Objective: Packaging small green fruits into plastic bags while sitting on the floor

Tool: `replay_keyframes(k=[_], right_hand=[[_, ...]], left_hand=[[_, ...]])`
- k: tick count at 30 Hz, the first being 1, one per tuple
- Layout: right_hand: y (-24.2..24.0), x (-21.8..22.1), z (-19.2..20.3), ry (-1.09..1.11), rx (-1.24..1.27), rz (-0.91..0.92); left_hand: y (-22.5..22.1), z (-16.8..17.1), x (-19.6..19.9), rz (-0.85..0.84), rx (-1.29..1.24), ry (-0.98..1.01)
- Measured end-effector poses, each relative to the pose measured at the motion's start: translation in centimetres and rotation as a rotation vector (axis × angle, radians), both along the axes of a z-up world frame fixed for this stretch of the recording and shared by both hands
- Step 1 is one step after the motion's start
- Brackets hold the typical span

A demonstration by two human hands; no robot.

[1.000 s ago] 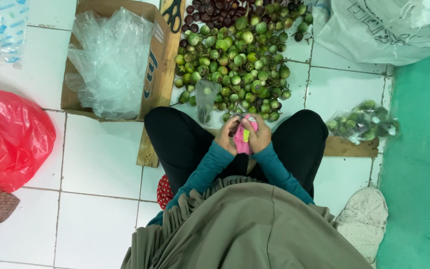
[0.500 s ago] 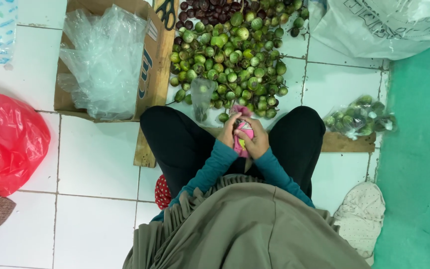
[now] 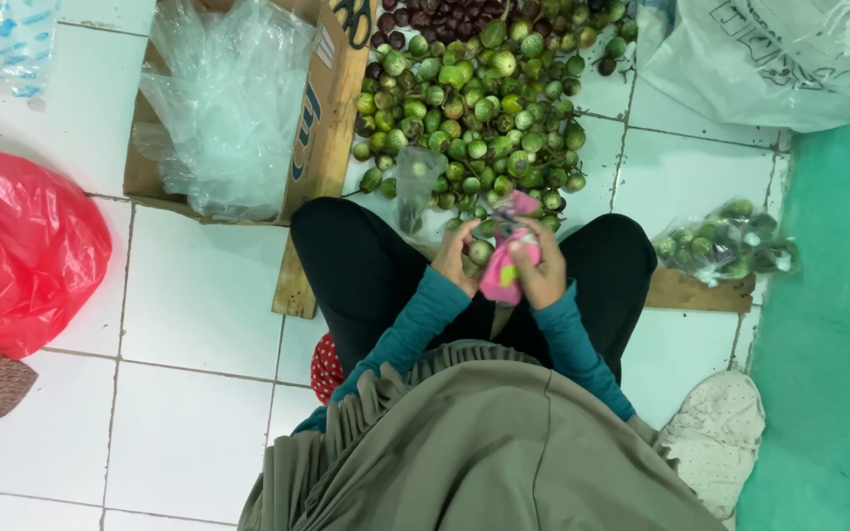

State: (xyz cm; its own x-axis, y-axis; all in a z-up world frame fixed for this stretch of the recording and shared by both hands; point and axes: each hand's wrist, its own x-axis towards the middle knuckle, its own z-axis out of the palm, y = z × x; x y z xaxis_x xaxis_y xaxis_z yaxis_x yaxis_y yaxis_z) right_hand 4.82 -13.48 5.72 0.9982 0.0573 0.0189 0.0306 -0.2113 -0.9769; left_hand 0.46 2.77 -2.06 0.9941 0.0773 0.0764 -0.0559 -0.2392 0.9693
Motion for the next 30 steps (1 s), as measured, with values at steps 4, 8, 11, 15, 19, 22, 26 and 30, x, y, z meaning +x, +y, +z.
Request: replay_keyframes(k=[4,8,11,15,19,22,26,30], right_hand=[[1.5,-1.7,-1.6,-0.025,-0.162,0.12],[2.0,-1.4,-3.7,0.017,-0.189,0.006],[0.7,0.6,-6.4,-0.016,-0.116,-0.103],[-0.6,0.8,-2.2,-0.007,0.032,-0.113],[0.4,-0.4,0.7,-0.098,-0.055,0.17],[1.0,-1.0,-1.0,-0.15,-0.124,0.233],[2.1,-1.2,-1.6,-0.126,-0.174,0.155],[1.9,-0.4,-2.1,-0.17,-0.193,0.093]], left_hand=[[-1.0,-1.2,-0.7,0.014,0.141,-0.098],[-1.0,-0.9,-1.9,0.044,-0.038,-0.08],[-0.2,2.4,-2.1,0.048,-0.07,-0.068],[1.0,2.4,-1.0,-0.01,-0.083,-0.035],[-0.2,0.1,-0.3,-0.085,-0.088,0.007],[-0.6,0.2,-0.9,-0.092,-0.134,0.076],[-0.6,1.5,-2.5,-0.026,-0.162,0.075],[-0.7,2.0,-2.0,0.019,-0.153,-0.024]])
